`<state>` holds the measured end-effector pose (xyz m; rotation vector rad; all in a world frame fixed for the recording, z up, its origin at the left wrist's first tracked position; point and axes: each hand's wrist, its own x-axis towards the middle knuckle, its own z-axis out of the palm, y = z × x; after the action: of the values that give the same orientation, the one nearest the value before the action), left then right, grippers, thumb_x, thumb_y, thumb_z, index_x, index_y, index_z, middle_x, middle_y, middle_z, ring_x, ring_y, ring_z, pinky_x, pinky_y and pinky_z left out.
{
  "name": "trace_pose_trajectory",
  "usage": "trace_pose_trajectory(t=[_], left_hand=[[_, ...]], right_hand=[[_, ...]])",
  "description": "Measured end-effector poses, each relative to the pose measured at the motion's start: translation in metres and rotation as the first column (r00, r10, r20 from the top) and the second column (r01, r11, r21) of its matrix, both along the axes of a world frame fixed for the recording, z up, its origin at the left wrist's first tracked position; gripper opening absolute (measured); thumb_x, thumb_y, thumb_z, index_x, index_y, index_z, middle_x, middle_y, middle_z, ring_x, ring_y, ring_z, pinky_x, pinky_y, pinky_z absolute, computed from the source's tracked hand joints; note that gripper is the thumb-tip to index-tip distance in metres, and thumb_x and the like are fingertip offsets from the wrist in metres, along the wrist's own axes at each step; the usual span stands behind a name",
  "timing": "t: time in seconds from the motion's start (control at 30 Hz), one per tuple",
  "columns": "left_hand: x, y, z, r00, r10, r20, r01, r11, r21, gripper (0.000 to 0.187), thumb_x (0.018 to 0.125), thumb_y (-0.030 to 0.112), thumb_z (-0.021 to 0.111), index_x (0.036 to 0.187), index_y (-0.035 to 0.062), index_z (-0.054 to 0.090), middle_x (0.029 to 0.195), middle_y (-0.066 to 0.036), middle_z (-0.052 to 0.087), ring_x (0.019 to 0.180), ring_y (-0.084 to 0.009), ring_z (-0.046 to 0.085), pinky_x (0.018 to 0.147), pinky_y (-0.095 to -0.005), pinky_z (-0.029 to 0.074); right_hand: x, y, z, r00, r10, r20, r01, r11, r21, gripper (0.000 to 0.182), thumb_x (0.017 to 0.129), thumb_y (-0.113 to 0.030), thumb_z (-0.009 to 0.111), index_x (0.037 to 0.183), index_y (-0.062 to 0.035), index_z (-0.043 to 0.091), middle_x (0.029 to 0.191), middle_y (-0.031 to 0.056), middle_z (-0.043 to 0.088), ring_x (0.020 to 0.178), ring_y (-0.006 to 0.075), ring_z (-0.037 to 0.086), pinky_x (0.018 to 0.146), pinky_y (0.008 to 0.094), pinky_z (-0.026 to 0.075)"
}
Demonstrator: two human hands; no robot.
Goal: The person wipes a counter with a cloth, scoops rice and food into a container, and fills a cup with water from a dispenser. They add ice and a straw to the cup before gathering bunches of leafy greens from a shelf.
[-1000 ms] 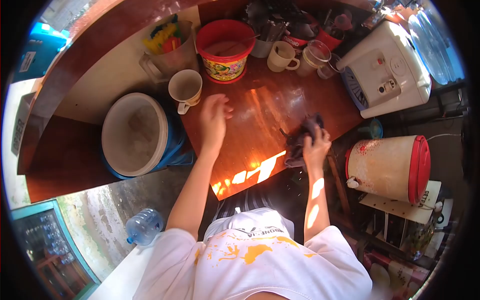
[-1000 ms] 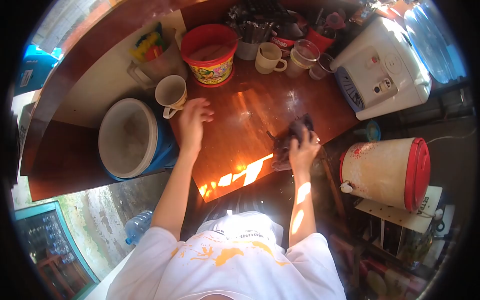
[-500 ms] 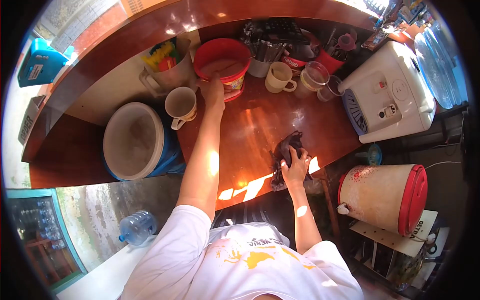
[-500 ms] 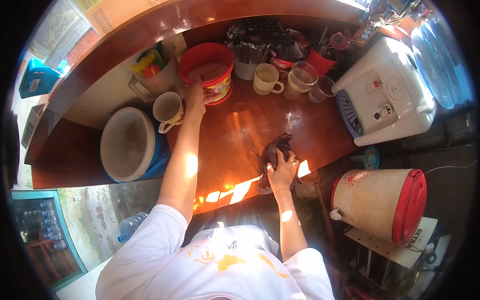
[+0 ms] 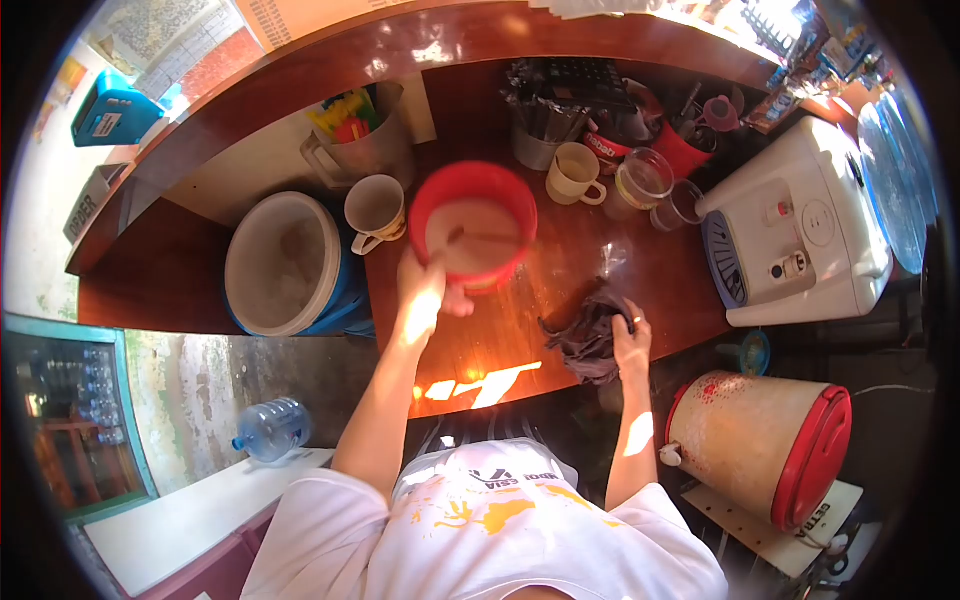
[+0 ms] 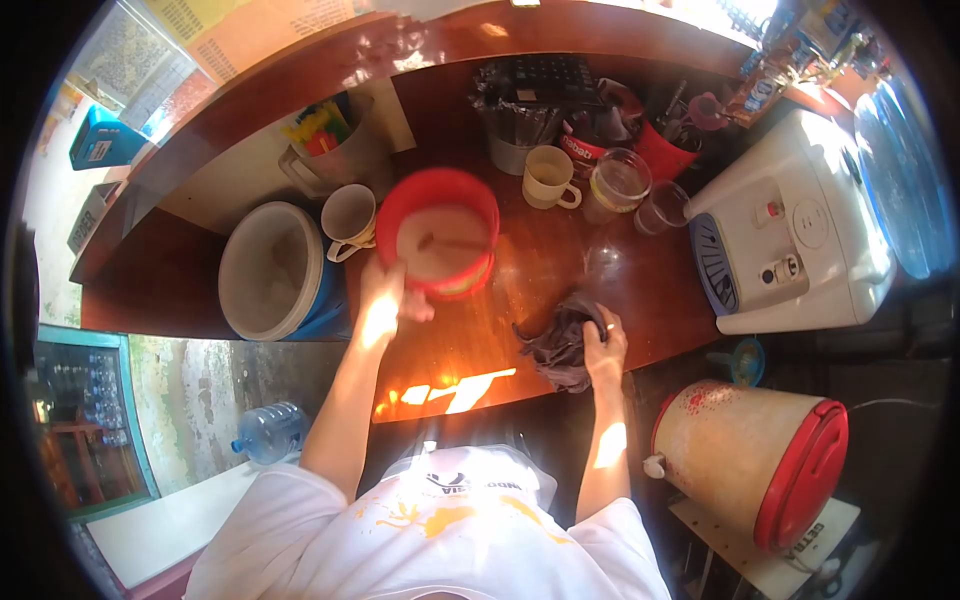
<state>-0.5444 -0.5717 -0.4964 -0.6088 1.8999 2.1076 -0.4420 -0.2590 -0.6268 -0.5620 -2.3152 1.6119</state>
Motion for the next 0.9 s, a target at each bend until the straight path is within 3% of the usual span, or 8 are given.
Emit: trace_pose_trajectory(t=[0.17, 0.3, 0.43, 0.6, 0.73, 0.8, 0.87, 0.9], left_hand=[[0.090, -0.024, 0.023, 0.993, -0.083, 0.089, 0.085, 0.996, -0.020, 0.034, 0.087, 0.002, 0.038, 0.121, 0.0013, 0.039, 0.063, -0.015, 0.055, 0.035, -0.0214, 0.054, 0.030, -0.0275, 0.046], [0.137, -0.041, 0.017, 0.989, -0.097, 0.113, 0.095, 0.995, 0.023, 0.043, 0.087, 0.002, 0.038, 0.130, 0.0008, 0.033, 0.057, -0.014, 0.053, 0.035, -0.0206, 0.054, 0.030, -0.0277, 0.046], [0.156, -0.040, 0.012, 0.995, -0.038, 0.097, 0.036, 0.999, 0.030, 0.054, 0.086, -0.001, 0.040, 0.138, -0.0018, 0.024, 0.057, -0.013, 0.055, 0.036, -0.0197, 0.055, 0.031, -0.0276, 0.048], [0.158, -0.039, 0.009, 0.996, -0.014, 0.085, 0.012, 1.000, 0.029, 0.059, 0.087, -0.001, 0.043, 0.142, -0.0018, 0.020, 0.060, -0.013, 0.057, 0.039, -0.0181, 0.056, 0.033, -0.0274, 0.048], [0.160, -0.049, 0.001, 0.989, -0.091, 0.117, 0.080, 0.992, 0.097, 0.066, 0.090, 0.004, 0.049, 0.145, -0.0014, 0.012, 0.063, -0.014, 0.058, 0.043, -0.0192, 0.059, 0.039, -0.0289, 0.051], [0.160, -0.062, 0.004, 0.973, -0.166, 0.162, 0.133, 0.971, 0.196, 0.066, 0.093, 0.010, 0.052, 0.145, -0.0012, 0.013, 0.063, -0.013, 0.058, 0.046, -0.0196, 0.061, 0.042, -0.0301, 0.053], [0.138, -0.104, 0.002, 0.984, -0.156, 0.086, 0.147, 0.984, 0.102, 0.052, 0.096, 0.022, 0.053, 0.138, -0.0010, 0.034, 0.067, -0.008, 0.058, 0.051, -0.0146, 0.059, 0.047, -0.0277, 0.053], [0.118, -0.117, 0.017, 0.993, -0.110, 0.036, 0.114, 0.981, -0.160, 0.045, 0.097, 0.023, 0.050, 0.134, -0.0005, 0.041, 0.069, -0.007, 0.058, 0.052, -0.0126, 0.057, 0.049, -0.0243, 0.050]], right_hand=[[-0.070, -0.026, 0.082, 0.925, 0.373, -0.075, -0.379, 0.921, -0.089, 0.036, 0.078, -0.003, 0.054, 0.114, 0.0018, 0.059, 0.109, 0.0128, 0.061, 0.100, 0.0222, 0.060, 0.089, 0.0300, 0.044], [-0.167, -0.095, 0.087, 0.821, 0.522, -0.232, -0.445, 0.839, 0.313, 0.039, 0.077, -0.012, 0.059, 0.116, -0.0051, 0.060, 0.118, 0.0169, 0.056, 0.108, 0.0367, 0.053, 0.095, 0.0392, 0.042], [-0.285, -0.189, 0.069, 0.800, 0.582, -0.141, -0.347, 0.643, 0.683, 0.043, 0.076, -0.020, 0.063, 0.118, -0.0161, 0.061, 0.126, 0.0137, 0.051, 0.114, 0.0363, 0.046, 0.099, 0.0450, 0.039], [-0.337, -0.239, 0.013, 0.742, 0.606, 0.285, -0.534, 0.277, 0.799, 0.040, 0.078, -0.022, 0.058, 0.117, -0.0201, 0.062, 0.127, 0.0123, 0.051, 0.119, 0.0360, 0.043, 0.097, 0.0540, 0.037], [-0.314, -0.215, 0.056, 0.561, 0.437, 0.703, -0.781, -0.001, 0.624, 0.034, 0.076, -0.018, 0.055, 0.108, -0.0194, 0.067, 0.125, 0.0099, 0.052, 0.119, 0.0349, 0.043, 0.096, 0.0554, 0.037], [-0.309, -0.203, 0.067, 0.683, 0.466, 0.563, -0.685, 0.142, 0.714, 0.030, 0.077, -0.019, 0.055, 0.105, -0.0176, 0.068, 0.122, 0.0106, 0.054, 0.120, 0.0350, 0.042, 0.095, 0.0562, 0.037], [-0.317, -0.201, 0.071, 0.789, 0.477, 0.387, -0.547, 0.257, 0.797, 0.029, 0.078, -0.019, 0.056, 0.103, -0.0160, 0.069, 0.119, 0.0114, 0.055, 0.120, 0.0360, 0.043, 0.095, 0.0559, 0.038], [-0.324, -0.207, 0.069, 0.831, 0.476, 0.290, -0.466, 0.310, 0.828, 0.028, 0.078, -0.020, 0.056, 0.103, -0.0154, 0.068, 0.118, 0.0119, 0.056, 0.119, 0.0368, 0.043, 0.094, 0.0553, 0.038]])
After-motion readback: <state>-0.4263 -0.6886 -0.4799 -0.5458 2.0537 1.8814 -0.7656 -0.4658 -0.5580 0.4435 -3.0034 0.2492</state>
